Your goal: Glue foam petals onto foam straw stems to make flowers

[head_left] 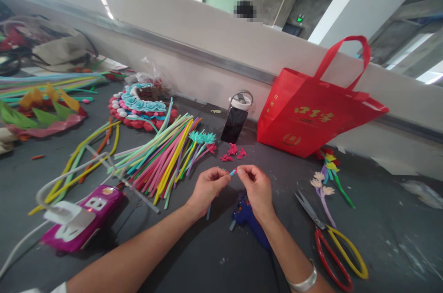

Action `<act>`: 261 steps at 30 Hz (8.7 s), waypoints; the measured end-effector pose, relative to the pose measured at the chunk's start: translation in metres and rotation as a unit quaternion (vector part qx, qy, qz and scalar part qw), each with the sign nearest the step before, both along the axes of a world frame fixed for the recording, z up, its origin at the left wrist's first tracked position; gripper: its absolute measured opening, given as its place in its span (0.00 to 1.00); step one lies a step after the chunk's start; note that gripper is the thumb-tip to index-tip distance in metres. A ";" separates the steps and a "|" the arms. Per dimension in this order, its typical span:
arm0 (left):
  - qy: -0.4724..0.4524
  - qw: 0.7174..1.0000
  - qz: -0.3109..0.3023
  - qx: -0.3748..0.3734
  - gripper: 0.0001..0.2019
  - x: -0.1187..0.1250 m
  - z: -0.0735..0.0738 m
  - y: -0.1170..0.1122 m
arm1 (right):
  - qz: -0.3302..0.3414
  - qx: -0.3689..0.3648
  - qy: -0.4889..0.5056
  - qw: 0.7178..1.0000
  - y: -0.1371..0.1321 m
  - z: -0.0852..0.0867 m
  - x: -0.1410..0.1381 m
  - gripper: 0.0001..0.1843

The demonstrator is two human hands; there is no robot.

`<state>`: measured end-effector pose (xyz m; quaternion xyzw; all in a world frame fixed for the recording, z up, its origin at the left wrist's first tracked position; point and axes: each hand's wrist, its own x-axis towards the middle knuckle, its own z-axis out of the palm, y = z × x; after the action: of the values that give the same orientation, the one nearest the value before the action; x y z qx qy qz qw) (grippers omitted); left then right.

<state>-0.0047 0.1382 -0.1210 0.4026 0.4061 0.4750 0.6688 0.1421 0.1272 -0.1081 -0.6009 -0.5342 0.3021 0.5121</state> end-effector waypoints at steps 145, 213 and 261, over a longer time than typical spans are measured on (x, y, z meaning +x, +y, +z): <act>-0.040 0.997 -0.048 -0.033 0.10 -0.002 0.006 0.003 | 0.010 0.093 -0.187 0.978 -0.076 -0.020 0.033 0.20; -0.114 0.993 -0.003 -0.025 0.08 -0.008 0.004 0.006 | 0.115 -0.053 -0.384 0.915 0.039 0.015 0.018 0.05; -0.049 0.997 -0.033 -0.053 0.08 -0.003 0.004 0.004 | 0.014 0.038 -0.010 0.999 0.003 -0.005 -0.010 0.10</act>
<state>-0.0081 0.1419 -0.1165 0.3556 0.3839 0.4501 0.7236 0.1319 0.1300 -0.1127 -0.5763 -0.5592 0.2827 0.5246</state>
